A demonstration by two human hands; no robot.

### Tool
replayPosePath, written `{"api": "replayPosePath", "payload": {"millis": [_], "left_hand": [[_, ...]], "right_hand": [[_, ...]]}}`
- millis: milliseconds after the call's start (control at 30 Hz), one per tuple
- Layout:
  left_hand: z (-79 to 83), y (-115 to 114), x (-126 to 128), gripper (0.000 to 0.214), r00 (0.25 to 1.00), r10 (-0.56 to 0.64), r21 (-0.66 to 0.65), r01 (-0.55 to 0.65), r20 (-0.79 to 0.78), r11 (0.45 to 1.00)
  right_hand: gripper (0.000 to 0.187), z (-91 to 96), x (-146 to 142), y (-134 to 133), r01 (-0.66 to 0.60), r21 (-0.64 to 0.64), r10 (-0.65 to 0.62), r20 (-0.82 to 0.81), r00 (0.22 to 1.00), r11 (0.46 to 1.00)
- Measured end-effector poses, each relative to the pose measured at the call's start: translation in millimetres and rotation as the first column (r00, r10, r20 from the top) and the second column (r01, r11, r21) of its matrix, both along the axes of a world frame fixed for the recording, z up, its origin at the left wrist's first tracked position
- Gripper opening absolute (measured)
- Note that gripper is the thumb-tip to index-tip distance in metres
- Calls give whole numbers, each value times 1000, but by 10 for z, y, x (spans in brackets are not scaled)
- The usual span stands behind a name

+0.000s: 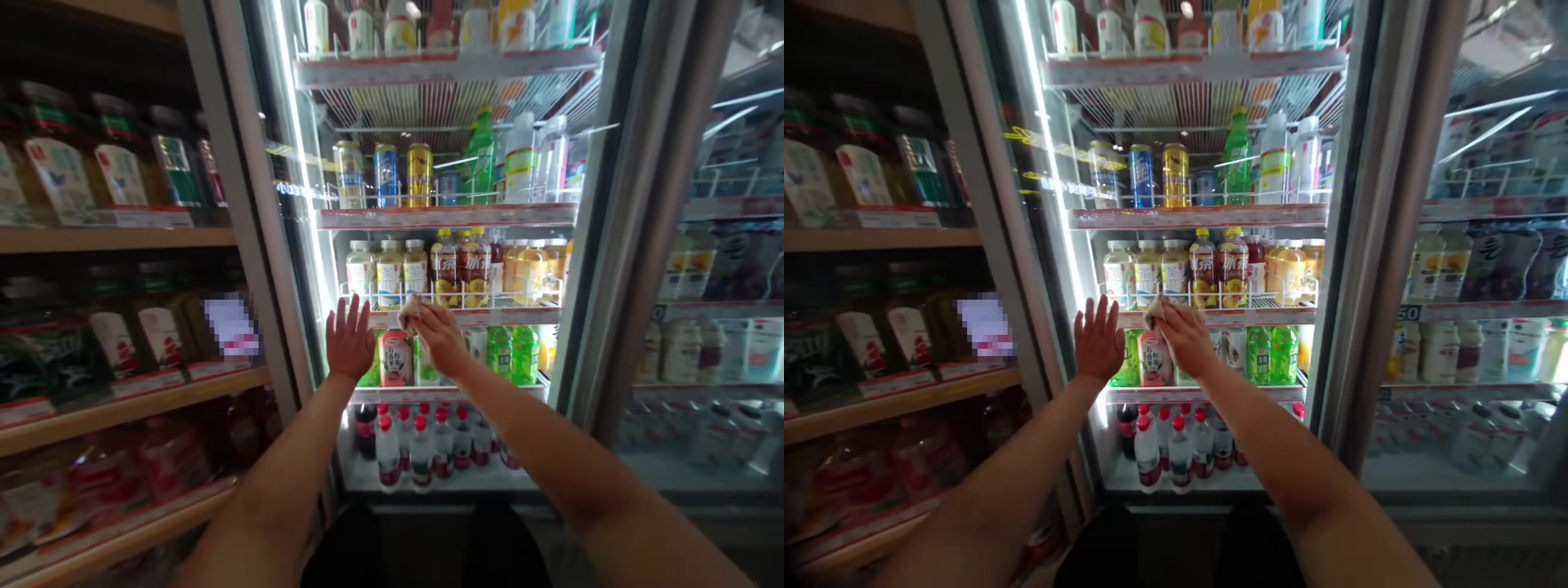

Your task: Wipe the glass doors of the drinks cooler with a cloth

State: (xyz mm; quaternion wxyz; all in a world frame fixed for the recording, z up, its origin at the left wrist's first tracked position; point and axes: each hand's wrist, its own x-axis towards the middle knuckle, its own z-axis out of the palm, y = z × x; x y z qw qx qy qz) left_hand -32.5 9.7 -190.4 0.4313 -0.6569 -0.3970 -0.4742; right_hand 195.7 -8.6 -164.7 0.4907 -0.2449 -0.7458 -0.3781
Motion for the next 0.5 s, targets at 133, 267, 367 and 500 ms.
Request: {"api": "replayPosePath", "payload": {"millis": [133, 267, 367, 500], "left_hand": [[-5, 4, -12, 61, 1000, -20, 10, 20, -8, 1000], [-9, 18, -19, 64, 999, -36, 51, 37, -23, 998], [-11, 21, -17, 65, 999, -41, 70, 43, -23, 997], [-10, 10, -19, 66, 999, -48, 69, 49, -21, 996]], "right_hand": [[26, 145, -114, 7, -37, 33, 31, 161, 987, 999], [29, 507, -218, 52, -12, -8, 12, -55, 998, 1000], [29, 569, -310, 70, -9, -2, 9, -49, 999, 1000], [26, 716, -377, 109, -13, 61, 2, 170, 985, 998]]}}
